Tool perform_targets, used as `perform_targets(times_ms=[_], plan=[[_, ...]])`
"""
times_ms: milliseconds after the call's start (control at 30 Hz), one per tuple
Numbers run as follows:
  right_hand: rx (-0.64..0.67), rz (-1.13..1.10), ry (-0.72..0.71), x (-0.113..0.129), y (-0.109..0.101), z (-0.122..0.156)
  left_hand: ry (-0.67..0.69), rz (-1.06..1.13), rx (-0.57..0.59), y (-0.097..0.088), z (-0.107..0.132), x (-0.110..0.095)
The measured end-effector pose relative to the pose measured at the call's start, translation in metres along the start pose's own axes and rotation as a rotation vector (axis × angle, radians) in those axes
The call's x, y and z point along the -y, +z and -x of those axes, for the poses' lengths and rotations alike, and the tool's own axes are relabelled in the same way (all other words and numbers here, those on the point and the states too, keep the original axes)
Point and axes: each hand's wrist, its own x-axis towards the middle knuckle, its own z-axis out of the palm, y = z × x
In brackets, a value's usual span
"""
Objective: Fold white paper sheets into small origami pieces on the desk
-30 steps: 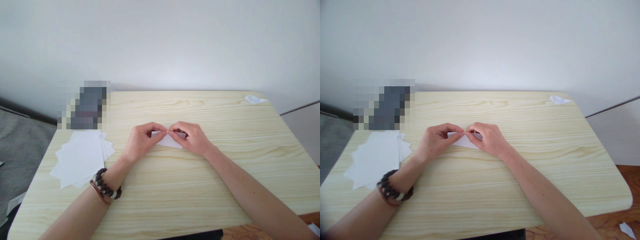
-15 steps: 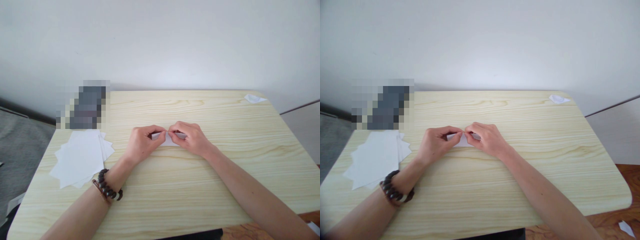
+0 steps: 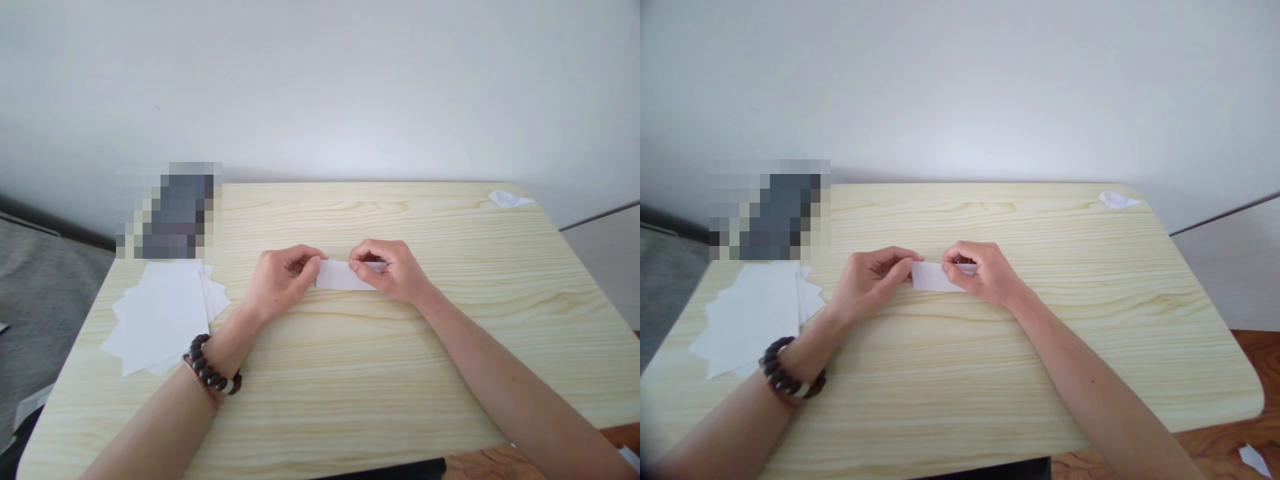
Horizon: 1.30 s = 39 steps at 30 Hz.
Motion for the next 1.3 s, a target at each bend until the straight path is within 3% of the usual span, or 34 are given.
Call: perform_targets(times_ms=[200, 400, 667, 867, 1133, 1300], plan=[[0.035, -0.020, -0.018, 0.002, 0.001, 0.000, 0.076, -0.097, 0.080, 0.001, 0.001, -0.003], [0.027, 0.003, 0.033, -0.003, -0.002, 0.000, 0.034, -0.064, -0.045, -0.001, 0.002, -0.001], [0.009, 0.010, 0.066, -0.010, -0.014, -0.002, -0.005, 0.011, -0.045, -0.003, 0.001, 0.003], [-0.108, -0.099, 0.144, -0.018, -0.020, -0.001, -0.034, 0.018, -0.120, -0.007, 0.001, 0.001], [0.070, 0.015, 0.048, -0.006, -0.009, 0.001, 0.020, -0.079, -0.084, -0.003, 0.001, 0.002], [0.061, 0.150, -0.051, -0.003, 0.003, 0.003, 0.095, -0.115, 0.042, -0.002, 0.002, 0.000]])
